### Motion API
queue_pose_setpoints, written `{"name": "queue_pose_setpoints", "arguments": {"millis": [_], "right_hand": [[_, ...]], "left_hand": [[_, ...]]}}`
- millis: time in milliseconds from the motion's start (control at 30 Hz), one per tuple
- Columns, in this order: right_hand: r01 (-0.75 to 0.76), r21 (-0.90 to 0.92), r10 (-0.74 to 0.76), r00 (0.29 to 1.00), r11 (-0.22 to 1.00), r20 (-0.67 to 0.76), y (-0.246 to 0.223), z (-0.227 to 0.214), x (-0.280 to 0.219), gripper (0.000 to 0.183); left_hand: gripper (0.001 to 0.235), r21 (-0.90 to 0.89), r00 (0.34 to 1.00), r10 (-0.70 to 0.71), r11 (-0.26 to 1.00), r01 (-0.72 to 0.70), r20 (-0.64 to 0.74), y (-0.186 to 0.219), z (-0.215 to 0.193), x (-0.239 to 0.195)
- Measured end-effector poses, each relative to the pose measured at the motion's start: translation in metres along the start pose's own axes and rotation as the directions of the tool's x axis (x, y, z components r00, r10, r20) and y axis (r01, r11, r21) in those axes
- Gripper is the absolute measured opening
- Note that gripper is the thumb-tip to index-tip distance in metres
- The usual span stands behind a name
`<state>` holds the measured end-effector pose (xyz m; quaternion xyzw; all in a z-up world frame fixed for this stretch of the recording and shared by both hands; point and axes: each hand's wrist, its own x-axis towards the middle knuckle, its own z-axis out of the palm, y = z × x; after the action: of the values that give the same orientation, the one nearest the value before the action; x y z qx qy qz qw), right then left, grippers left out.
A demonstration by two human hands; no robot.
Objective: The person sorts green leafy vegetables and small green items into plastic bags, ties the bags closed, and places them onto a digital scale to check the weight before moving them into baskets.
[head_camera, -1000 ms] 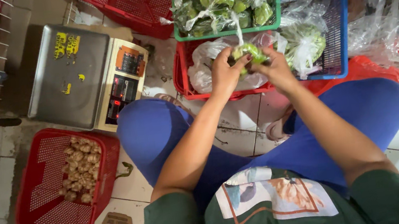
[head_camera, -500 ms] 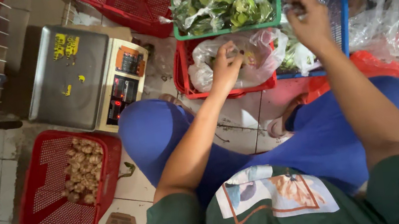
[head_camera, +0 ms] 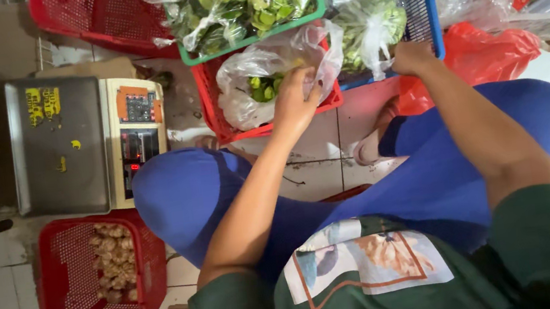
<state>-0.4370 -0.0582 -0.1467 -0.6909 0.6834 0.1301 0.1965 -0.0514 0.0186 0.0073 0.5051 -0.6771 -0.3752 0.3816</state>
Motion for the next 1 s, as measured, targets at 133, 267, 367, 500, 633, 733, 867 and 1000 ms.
{"name": "queue_pose_setpoints", "arguments": {"millis": [133,267,367,500,633,733,867,1000], "right_hand": [[-0.054,-0.070,0.058,0.997,0.996,0.056,-0.001,0.009,0.000,0.031],[-0.022,-0.050,0.020,1.000,0.999,-0.022,0.002,-0.017,-0.008,0.029],[0.028,0.219,-0.017,0.999,0.975,-0.051,0.020,-0.048,-0.015,0.028],[0.190,0.763,-0.111,0.982,0.617,-0.155,0.043,-0.087,-0.031,0.034],[0.248,0.598,-0.065,0.949,0.762,-0.310,0.024,-0.114,-0.053,0.027],[0.276,0.355,-0.069,0.865,0.893,-0.497,-0.017,-0.130,-0.067,0.031],[0.447,0.370,-0.173,0.796,0.814,-0.580,-0.085,-0.147,-0.081,0.025],[0.494,0.457,-0.247,0.831,0.739,-0.498,-0.133,-0.160,-0.090,0.027]], "left_hand": [[0.035,0.027,1.000,0.005,1.000,-0.005,0.005,0.013,0.006,0.005],[0.032,0.027,1.000,0.023,0.999,-0.024,0.010,0.019,0.011,0.010],[0.030,0.034,0.998,0.052,0.998,-0.053,0.018,0.021,0.011,0.012],[0.029,0.050,0.999,-0.025,0.998,0.023,0.040,0.021,0.013,0.016],[0.042,0.166,0.992,-0.085,0.984,0.070,0.088,0.013,0.006,0.016],[0.071,0.451,0.995,0.006,0.891,-0.049,0.097,-0.002,0.002,0.011],[0.072,0.613,0.978,-0.058,0.786,-0.080,0.203,-0.032,-0.005,-0.005],[0.029,0.563,0.852,-0.282,0.826,-0.018,0.441,-0.060,-0.015,-0.005]]}}
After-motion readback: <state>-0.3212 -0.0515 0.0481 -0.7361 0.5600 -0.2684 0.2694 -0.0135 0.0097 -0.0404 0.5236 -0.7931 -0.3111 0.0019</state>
